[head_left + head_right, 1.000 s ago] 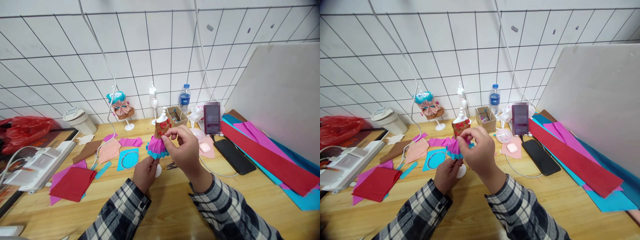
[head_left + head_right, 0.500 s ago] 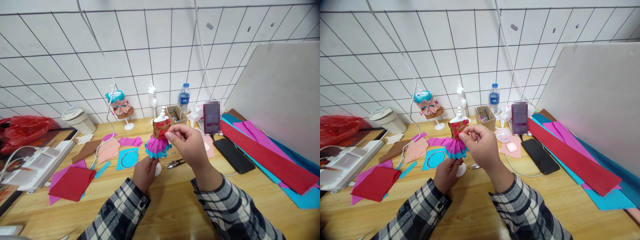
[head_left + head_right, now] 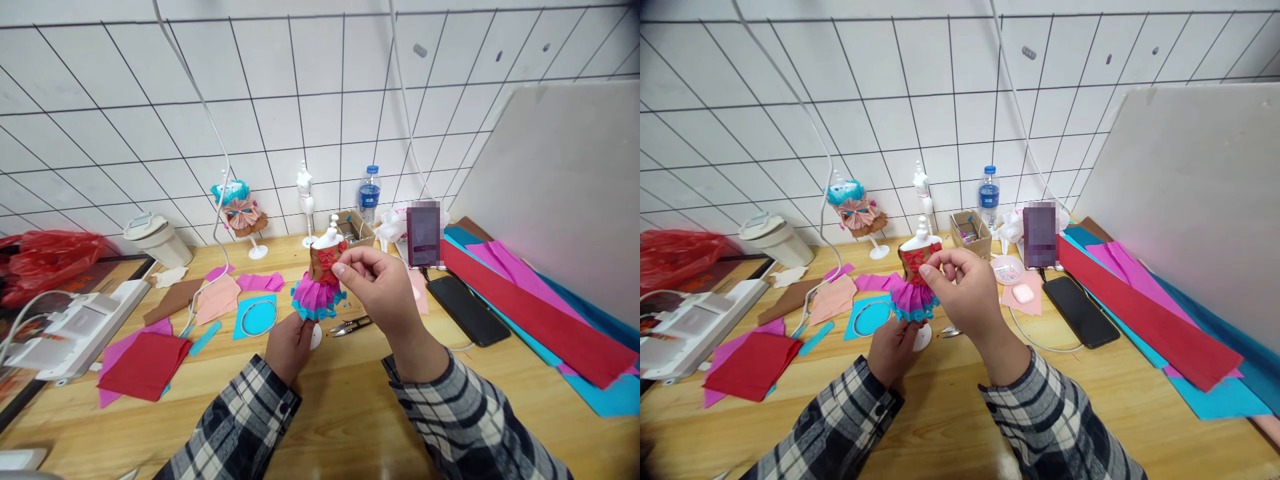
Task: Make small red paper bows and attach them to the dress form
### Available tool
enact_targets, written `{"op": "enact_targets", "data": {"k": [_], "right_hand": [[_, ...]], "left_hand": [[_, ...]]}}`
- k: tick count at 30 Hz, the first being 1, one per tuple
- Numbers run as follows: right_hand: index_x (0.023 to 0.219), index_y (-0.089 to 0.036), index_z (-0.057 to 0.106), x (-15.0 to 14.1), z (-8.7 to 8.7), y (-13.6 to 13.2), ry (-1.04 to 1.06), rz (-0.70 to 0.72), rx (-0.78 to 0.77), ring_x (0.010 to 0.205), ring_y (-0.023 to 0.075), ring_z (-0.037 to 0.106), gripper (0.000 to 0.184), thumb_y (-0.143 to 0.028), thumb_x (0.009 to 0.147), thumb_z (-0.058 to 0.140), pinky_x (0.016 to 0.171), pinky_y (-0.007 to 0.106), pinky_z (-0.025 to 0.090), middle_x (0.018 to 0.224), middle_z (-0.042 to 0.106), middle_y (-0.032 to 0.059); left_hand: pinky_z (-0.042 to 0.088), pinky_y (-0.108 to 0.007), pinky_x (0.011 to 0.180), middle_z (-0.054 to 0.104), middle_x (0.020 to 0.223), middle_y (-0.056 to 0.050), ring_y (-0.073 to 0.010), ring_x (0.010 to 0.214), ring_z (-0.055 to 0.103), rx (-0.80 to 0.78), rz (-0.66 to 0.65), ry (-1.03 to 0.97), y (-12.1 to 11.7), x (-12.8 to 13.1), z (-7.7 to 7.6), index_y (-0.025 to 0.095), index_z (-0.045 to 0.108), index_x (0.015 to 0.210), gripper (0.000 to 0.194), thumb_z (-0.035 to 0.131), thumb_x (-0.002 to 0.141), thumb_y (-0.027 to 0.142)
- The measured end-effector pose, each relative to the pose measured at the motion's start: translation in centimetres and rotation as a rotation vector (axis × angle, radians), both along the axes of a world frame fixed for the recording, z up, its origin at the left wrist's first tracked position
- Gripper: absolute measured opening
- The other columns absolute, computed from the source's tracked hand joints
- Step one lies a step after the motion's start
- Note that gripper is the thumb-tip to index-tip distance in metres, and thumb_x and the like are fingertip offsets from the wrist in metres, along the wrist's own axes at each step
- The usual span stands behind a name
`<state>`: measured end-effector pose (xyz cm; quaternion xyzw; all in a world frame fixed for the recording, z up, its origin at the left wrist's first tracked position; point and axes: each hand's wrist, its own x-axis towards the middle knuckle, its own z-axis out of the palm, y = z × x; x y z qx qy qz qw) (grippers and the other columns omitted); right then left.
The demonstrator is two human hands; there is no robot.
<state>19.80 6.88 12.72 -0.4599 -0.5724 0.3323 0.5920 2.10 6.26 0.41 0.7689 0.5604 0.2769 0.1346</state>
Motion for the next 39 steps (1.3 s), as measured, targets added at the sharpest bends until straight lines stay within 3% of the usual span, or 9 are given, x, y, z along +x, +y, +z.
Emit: {"op": "enact_targets", "data": {"k": [15,24,27,34,39], "right_hand": [[0.069,-0.018,0.058,-0.1,-0.2,0.2,-0.035,-0.061,0.03,0.053,0.0089,0.037,0.009,-0.025,0.074,0.062,0.047,0.02,0.029,0.058,0.038,-0.0045],[0.069,-0.021,0.038,-0.3,-0.2,0.4,0.112,-0.039,0.051,0.048,0.0062,0.03,0.026,-0.022,0.07,0.064,0.043,0.02,0.025,0.063,0.037,-0.0066],[0.067,-0.021,0.04,-0.5,-0.1,0.3,0.118,-0.016,0.05,0.05,0.0074,0.033,0.023,-0.023,0.073,0.063,0.045,0.02,0.029,0.061,0.037,-0.0062],[0.078,-0.019,0.056,-0.7,-0.2,-0.4,-0.028,-0.11,0.136,0.052,0.0079,0.033,0.012,-0.026,0.076,0.066,0.047,0.022,0.029,0.066,0.04,-0.0047],[0.077,-0.018,0.065,-0.5,-0.6,-0.2,-0.192,-0.125,0.138,0.061,0.0111,0.044,0.011,-0.026,0.082,0.059,0.052,0.023,0.034,0.065,0.044,-0.0021]], "left_hand": [[0.042,-0.026,0.063,0.071,0.078,-0.006,-0.0185,0.073,0.064,0.008,-0.006,0.006,-0.1,0.0,-0.2,0.021,0.066,0.085,0.035,0.035,0.092,0.035],[0.038,-0.026,0.059,0.065,0.066,-0.005,-0.0182,0.066,0.06,0.147,0.022,0.143,0.0,-0.3,0.2,0.021,0.062,0.073,0.037,0.034,0.092,0.035],[0.038,-0.026,0.059,0.066,0.067,-0.005,-0.018,0.065,0.061,0.096,0.019,0.073,-0.2,0.0,0.2,0.02,0.063,0.075,0.037,0.034,0.092,0.036],[0.042,-0.024,0.059,0.069,0.072,-0.002,-0.0152,0.065,0.062,-0.097,0.038,-0.245,-0.5,1.0,0.5,0.019,0.065,0.08,0.033,0.04,0.092,0.037],[0.043,-0.024,0.059,0.068,0.071,0.0,-0.0147,0.064,0.061,-0.076,0.086,-0.283,-0.4,0.9,0.4,0.019,0.066,0.08,0.033,0.042,0.091,0.038]]}}
